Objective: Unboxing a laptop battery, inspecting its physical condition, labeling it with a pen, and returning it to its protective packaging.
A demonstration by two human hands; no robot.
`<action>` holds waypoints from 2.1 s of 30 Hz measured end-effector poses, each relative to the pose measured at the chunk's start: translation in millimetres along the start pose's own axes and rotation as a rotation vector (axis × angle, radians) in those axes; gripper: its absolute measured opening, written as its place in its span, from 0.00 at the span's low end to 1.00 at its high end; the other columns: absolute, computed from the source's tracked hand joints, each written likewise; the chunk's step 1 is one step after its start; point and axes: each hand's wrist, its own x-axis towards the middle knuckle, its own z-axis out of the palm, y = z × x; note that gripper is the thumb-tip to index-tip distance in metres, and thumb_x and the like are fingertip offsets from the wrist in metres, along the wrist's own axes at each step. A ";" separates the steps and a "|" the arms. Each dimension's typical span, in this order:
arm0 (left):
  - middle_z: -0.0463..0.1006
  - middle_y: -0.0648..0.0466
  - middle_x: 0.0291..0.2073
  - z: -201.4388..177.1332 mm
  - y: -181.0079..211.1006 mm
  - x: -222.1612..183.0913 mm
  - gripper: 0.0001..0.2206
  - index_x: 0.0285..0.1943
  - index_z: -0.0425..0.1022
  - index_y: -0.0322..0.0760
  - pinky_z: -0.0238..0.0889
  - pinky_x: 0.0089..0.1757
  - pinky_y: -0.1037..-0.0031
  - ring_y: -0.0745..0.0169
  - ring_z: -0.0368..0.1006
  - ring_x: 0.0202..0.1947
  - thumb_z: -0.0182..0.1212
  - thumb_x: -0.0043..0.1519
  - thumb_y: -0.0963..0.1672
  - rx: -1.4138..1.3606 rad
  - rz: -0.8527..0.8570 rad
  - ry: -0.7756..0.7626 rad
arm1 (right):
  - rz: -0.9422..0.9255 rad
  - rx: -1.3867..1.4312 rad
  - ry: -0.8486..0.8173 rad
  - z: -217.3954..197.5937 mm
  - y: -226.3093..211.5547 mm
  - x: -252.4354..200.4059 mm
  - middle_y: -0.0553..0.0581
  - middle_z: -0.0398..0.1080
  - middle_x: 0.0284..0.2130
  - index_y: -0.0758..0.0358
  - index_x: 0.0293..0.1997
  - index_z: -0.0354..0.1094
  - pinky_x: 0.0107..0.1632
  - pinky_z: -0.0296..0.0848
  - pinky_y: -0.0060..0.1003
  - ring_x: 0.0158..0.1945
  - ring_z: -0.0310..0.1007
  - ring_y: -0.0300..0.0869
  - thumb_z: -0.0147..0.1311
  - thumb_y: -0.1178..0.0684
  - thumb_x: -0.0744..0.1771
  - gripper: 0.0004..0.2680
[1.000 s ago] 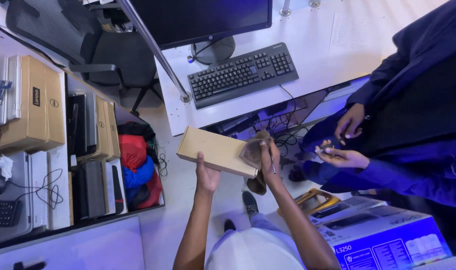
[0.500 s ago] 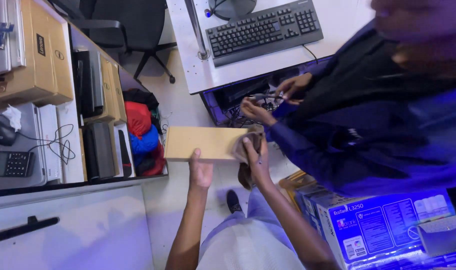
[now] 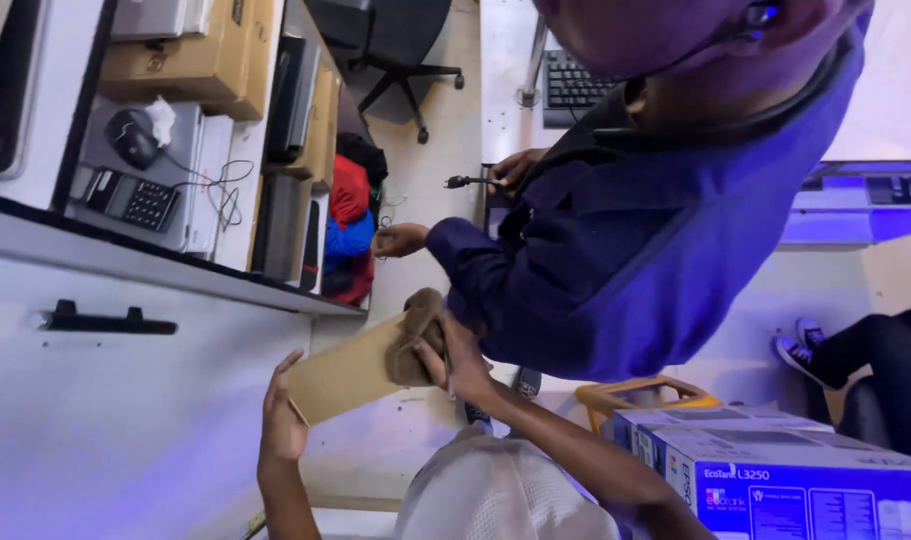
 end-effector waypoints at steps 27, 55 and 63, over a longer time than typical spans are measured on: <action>0.77 0.27 0.48 276.9 -38.9 -14.8 0.27 0.62 0.70 0.33 0.60 0.56 0.46 0.28 0.72 0.56 0.51 0.65 0.56 1.121 -0.331 -0.926 | 0.389 0.000 0.713 -203.7 79.3 -91.0 0.62 0.74 0.35 0.60 0.42 0.72 0.54 0.69 0.45 0.44 0.73 0.49 0.51 0.50 0.71 0.06; 0.74 0.48 0.34 521.3 -221.2 40.0 0.28 0.57 0.67 0.39 0.65 0.45 0.59 0.55 0.73 0.39 0.36 0.69 0.60 1.006 -0.180 -0.508 | 0.470 0.088 0.878 -369.4 77.5 16.7 0.79 0.70 0.50 0.69 0.54 0.65 0.60 0.65 0.61 0.60 0.68 0.65 0.47 0.44 0.71 0.15; 0.75 0.45 0.36 524.4 -227.8 36.3 0.27 0.56 0.68 0.38 0.66 0.47 0.57 0.51 0.74 0.42 0.39 0.68 0.60 1.009 -0.201 -0.540 | 0.441 0.190 0.901 -412.0 56.6 55.0 0.73 0.69 0.54 0.68 0.59 0.66 0.66 0.61 0.59 0.63 0.66 0.63 0.42 0.36 0.71 0.22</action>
